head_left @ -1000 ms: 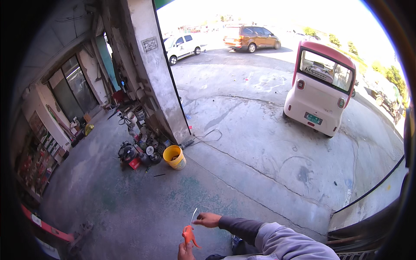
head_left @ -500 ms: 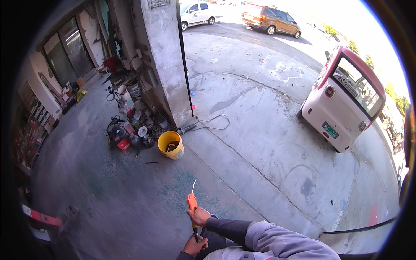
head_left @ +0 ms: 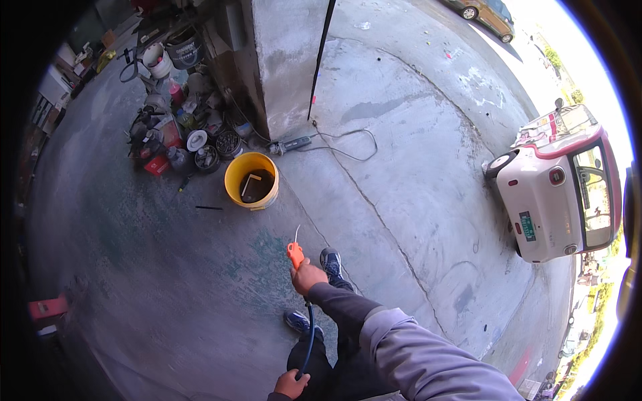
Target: The person uses a handheld air blow gun connected to a hose to blow dust and debris off a metal cart, a plastic tray, and the concrete floor of a garage. The person then coils the hose and places it on a red lift post.
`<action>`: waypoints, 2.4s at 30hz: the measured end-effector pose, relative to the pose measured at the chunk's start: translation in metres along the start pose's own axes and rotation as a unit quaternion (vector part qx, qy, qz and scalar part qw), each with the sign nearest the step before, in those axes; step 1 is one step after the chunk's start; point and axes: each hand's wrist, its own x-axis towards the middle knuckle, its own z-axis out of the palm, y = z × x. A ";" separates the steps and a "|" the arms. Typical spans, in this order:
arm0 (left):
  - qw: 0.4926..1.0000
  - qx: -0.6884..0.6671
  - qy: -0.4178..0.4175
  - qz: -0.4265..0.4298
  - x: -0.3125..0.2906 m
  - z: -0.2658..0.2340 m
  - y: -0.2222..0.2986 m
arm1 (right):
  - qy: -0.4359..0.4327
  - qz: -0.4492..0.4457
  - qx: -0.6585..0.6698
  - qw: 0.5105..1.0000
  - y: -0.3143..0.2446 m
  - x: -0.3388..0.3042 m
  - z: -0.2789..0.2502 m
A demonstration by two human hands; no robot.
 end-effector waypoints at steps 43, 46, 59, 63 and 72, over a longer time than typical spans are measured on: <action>0.938 -0.090 0.260 -0.211 -0.076 -0.007 -0.110 | 0.019 -0.279 0.034 0.960 -0.285 0.165 -0.164; 0.930 -0.134 0.280 -0.198 -0.080 -0.030 -0.138 | 0.068 -0.233 0.001 0.970 -0.307 0.156 -0.139; 0.908 -0.198 0.335 -0.154 -0.195 -0.204 -0.420 | -0.156 -0.381 -0.071 0.909 -0.532 -0.057 0.192; 0.881 0.212 0.388 -0.169 -0.253 -0.246 -0.517 | -0.182 -0.279 -0.071 0.940 -0.597 -0.079 0.271; 0.745 -0.537 0.312 -0.245 -0.273 -0.303 -0.579 | -0.116 0.014 -0.076 0.990 -0.592 -0.030 0.272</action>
